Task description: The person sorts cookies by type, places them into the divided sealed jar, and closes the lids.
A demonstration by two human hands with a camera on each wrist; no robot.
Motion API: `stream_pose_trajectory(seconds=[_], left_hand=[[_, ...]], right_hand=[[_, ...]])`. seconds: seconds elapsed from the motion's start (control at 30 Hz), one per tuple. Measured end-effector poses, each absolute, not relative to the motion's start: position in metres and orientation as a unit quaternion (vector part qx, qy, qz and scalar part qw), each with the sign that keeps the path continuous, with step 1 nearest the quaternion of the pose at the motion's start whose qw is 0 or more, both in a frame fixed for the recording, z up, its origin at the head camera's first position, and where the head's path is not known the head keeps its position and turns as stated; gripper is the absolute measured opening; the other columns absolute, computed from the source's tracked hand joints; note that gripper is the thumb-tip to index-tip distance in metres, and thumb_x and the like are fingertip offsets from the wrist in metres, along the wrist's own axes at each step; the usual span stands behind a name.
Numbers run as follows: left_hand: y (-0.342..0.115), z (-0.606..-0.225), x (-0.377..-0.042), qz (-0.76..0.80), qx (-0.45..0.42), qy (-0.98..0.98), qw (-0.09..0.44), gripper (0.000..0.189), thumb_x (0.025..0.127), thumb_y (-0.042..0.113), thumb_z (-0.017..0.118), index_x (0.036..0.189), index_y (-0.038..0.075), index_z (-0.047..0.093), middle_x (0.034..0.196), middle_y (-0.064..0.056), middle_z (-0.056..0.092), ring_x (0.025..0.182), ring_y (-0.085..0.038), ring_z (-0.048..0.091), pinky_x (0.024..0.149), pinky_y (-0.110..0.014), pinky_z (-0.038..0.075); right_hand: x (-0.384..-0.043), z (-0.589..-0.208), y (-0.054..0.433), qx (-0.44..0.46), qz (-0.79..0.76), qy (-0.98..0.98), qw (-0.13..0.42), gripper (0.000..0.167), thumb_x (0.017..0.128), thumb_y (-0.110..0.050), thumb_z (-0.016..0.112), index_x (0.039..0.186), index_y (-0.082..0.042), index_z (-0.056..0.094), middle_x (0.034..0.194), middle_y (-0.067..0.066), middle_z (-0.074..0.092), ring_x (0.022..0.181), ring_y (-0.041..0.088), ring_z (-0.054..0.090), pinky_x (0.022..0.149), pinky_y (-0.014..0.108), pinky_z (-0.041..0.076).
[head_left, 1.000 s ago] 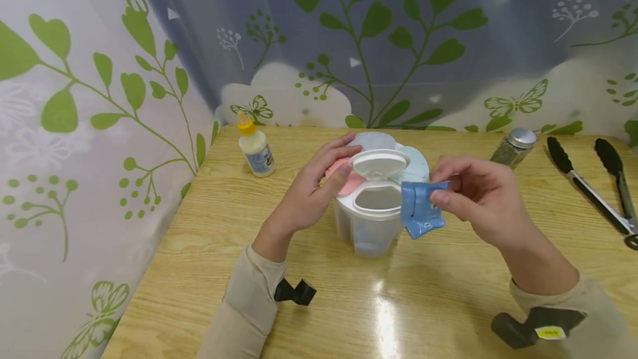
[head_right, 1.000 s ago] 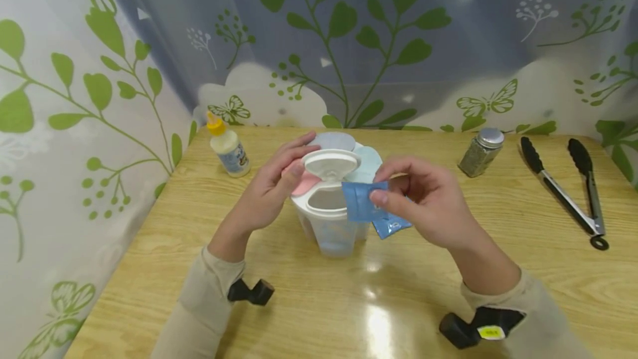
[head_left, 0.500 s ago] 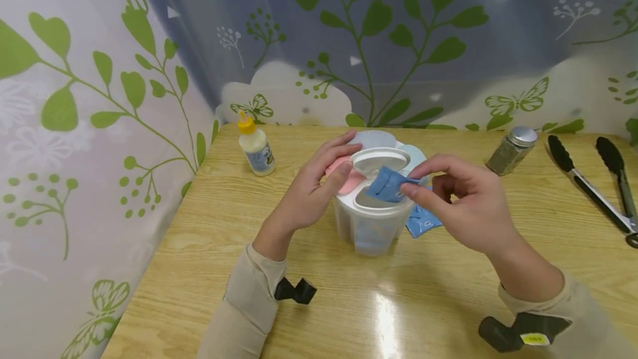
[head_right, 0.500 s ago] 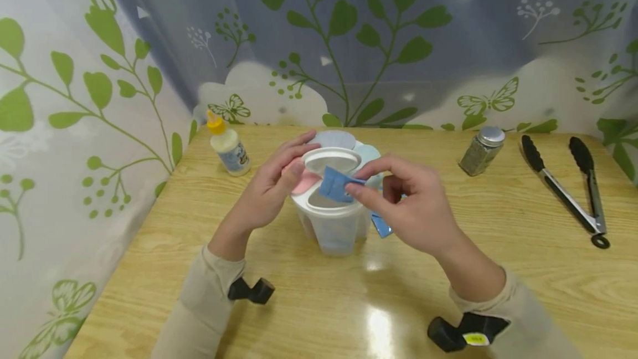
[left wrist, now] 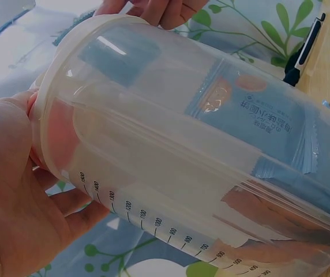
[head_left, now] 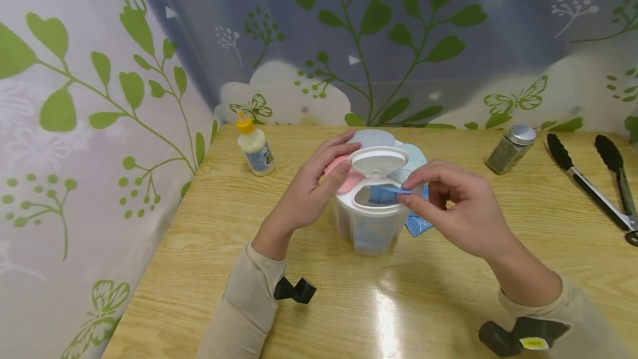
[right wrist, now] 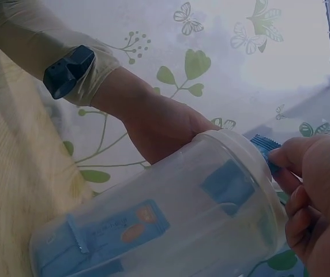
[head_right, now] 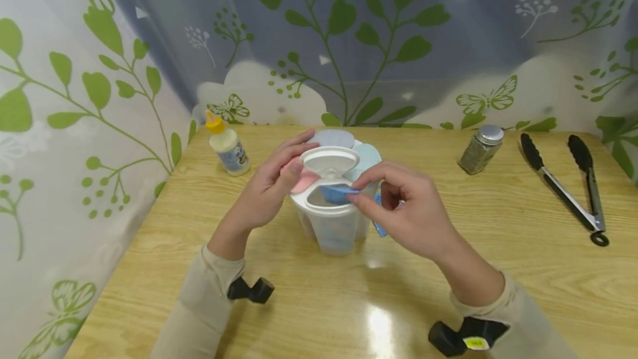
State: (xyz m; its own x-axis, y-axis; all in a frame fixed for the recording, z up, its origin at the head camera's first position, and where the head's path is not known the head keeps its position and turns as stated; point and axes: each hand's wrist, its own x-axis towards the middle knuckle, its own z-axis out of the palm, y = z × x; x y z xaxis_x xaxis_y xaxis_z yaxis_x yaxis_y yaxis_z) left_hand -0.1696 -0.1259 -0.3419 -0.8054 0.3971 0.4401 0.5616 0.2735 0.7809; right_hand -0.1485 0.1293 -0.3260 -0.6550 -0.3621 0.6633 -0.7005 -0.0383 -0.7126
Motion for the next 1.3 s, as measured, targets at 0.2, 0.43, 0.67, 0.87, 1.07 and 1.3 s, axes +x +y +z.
stream_pose_trajectory(seconds=[0.2,0.43,0.67,0.87,1.07,1.3], left_hand=[[-0.126,-0.342,-0.169,-0.521,-0.299,-0.795,0.079,0.062,0.105,0.055,0.035,0.144,0.011,0.051,0.161,0.002,0.034,0.150,-0.011,0.029,0.121,-0.044,0.030],[-0.125,-0.341,-0.169,-0.522,-0.299,-0.795,0.079,0.063,0.105,0.056,0.035,0.144,0.010,0.051,0.162,-0.001,0.034,0.150,-0.012,0.030,0.120,-0.044,0.031],[-0.126,-0.341,-0.169,-0.521,-0.298,-0.796,0.081,0.061,0.105,0.054,0.036,0.144,0.010,0.052,0.161,-0.002,0.034,0.149,-0.011,0.031,0.121,-0.044,0.031],[-0.125,-0.340,-0.169,-0.521,-0.298,-0.796,0.082,0.060,0.105,0.054,0.036,0.144,0.011,0.052,0.161,0.004,0.034,0.149,-0.011,0.031,0.121,-0.043,0.030],[-0.125,-0.339,-0.169,-0.519,-0.300,-0.796,0.082,0.062,0.105,0.055,0.035,0.144,0.010,0.052,0.161,0.000,0.034,0.150,-0.012,0.030,0.121,-0.044,0.031],[-0.125,-0.342,-0.169,-0.524,-0.300,-0.793,0.079,0.062,0.105,0.054,0.035,0.144,0.010,0.052,0.162,-0.001,0.034,0.150,-0.012,0.030,0.121,-0.044,0.031]], right_hand=[[-0.148,-0.325,0.124,0.356,0.597,-0.703,0.148,0.027,0.076,0.020,0.072,0.092,-0.002,0.072,0.060,-0.005,0.056,0.041,0.002,0.033,0.037,0.020,0.025],[-0.148,-0.324,0.125,0.335,0.591,-0.718,0.148,0.025,0.078,0.018,0.072,0.093,-0.003,0.073,0.063,-0.007,0.060,0.041,0.003,0.033,0.036,0.021,0.025],[-0.149,-0.331,0.133,0.361,0.646,-0.658,0.139,0.028,0.076,0.026,0.066,0.093,0.004,0.071,0.092,0.001,0.068,0.047,0.005,0.036,0.039,0.022,0.024],[-0.150,-0.342,0.151,0.350,0.696,-0.611,0.139,0.034,0.074,0.031,0.061,0.096,0.007,0.070,0.097,0.008,0.066,0.053,0.009,0.040,0.042,0.024,0.027],[-0.152,-0.349,0.167,0.330,0.710,-0.614,0.102,0.028,0.080,0.028,0.060,0.098,0.008,0.068,0.098,0.008,0.063,0.053,0.011,0.039,0.043,0.026,0.027],[-0.160,-0.361,0.184,0.295,0.680,-0.671,0.029,0.024,0.086,0.022,0.060,0.101,0.005,0.065,0.085,-0.002,0.062,0.047,0.016,0.031,0.040,0.030,0.022]])
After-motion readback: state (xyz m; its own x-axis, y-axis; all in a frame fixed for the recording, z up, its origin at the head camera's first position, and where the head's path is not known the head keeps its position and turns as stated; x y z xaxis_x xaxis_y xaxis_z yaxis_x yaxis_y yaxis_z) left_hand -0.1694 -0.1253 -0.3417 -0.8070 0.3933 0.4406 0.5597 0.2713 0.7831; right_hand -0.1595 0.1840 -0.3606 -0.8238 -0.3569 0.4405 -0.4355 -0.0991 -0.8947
